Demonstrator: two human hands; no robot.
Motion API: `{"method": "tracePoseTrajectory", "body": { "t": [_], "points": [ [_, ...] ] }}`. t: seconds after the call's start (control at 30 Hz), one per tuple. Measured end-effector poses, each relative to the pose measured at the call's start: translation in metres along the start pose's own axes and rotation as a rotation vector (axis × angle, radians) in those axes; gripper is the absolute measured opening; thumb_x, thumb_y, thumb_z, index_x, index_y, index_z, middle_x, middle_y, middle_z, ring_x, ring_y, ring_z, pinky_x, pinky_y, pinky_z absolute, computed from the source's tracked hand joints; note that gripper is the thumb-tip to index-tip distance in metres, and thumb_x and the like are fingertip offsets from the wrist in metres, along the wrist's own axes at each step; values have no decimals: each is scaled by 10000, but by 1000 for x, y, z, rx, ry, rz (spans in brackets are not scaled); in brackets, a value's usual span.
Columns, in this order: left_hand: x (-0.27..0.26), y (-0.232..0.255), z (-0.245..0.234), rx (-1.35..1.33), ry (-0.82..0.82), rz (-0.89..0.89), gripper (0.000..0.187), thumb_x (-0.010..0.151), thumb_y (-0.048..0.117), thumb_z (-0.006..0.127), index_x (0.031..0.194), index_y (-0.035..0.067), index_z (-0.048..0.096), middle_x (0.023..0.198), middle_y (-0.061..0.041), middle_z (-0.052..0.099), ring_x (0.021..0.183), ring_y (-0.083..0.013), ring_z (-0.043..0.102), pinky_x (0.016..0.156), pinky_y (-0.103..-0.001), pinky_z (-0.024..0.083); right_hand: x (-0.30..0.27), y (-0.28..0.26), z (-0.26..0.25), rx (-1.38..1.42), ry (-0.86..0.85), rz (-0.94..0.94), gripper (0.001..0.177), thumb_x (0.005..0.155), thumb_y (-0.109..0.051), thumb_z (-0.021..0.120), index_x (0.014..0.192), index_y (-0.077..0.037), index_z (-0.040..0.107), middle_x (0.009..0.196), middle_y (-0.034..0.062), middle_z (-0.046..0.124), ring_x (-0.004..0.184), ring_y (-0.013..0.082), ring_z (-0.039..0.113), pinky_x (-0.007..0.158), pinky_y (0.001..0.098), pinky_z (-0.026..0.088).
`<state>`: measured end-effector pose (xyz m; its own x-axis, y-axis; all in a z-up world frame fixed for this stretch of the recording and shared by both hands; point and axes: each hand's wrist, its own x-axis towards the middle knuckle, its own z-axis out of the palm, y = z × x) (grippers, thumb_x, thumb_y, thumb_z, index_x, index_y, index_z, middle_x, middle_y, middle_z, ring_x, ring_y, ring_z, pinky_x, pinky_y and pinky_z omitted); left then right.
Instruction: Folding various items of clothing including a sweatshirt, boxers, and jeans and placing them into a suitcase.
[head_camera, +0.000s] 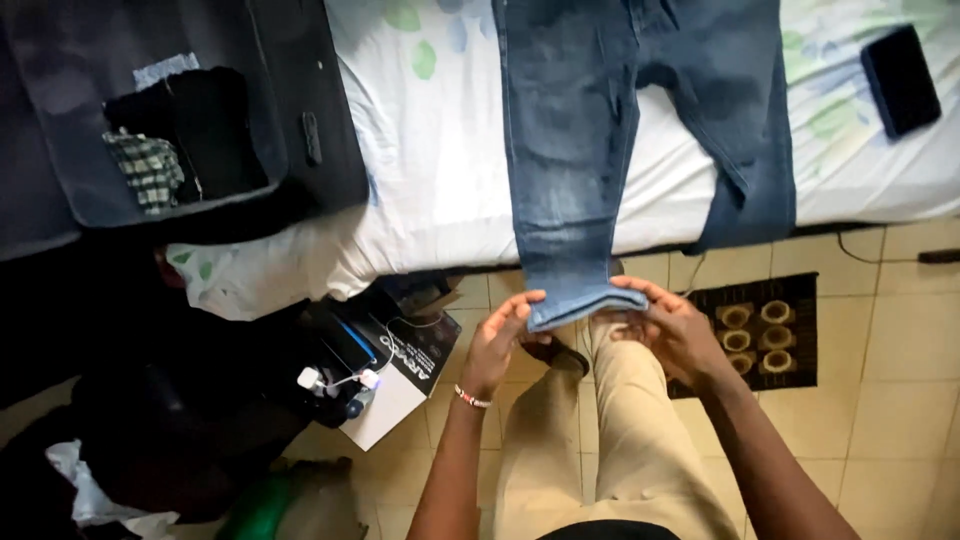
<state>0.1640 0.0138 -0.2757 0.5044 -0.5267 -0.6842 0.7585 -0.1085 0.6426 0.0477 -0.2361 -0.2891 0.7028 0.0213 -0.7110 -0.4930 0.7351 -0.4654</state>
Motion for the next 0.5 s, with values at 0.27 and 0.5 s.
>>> {"method": "tracePoseTrajectory", "body": {
  "t": [0.27, 0.5],
  "points": [
    [209, 86, 2, 110, 86, 153, 459, 941, 27, 640, 1394, 3, 568, 1126, -118, 740, 987, -168, 746, 870, -276, 612, 185, -145, -16, -302, 56, 7, 325, 1054, -186, 419, 1216, 36, 592, 1065, 201, 759, 928, 283, 744, 805, 374, 596],
    [448, 123, -33, 510, 392, 24, 369, 962, 245, 624, 1270, 44, 593, 769, -57, 808, 624, -95, 741, 516, -240, 543, 401, -225, -72, -633, 135, 51, 190, 1078, -199, 512, 1104, -41, 615, 837, 120, 732, 643, 178, 700, 565, 300, 565]
  ]
}}
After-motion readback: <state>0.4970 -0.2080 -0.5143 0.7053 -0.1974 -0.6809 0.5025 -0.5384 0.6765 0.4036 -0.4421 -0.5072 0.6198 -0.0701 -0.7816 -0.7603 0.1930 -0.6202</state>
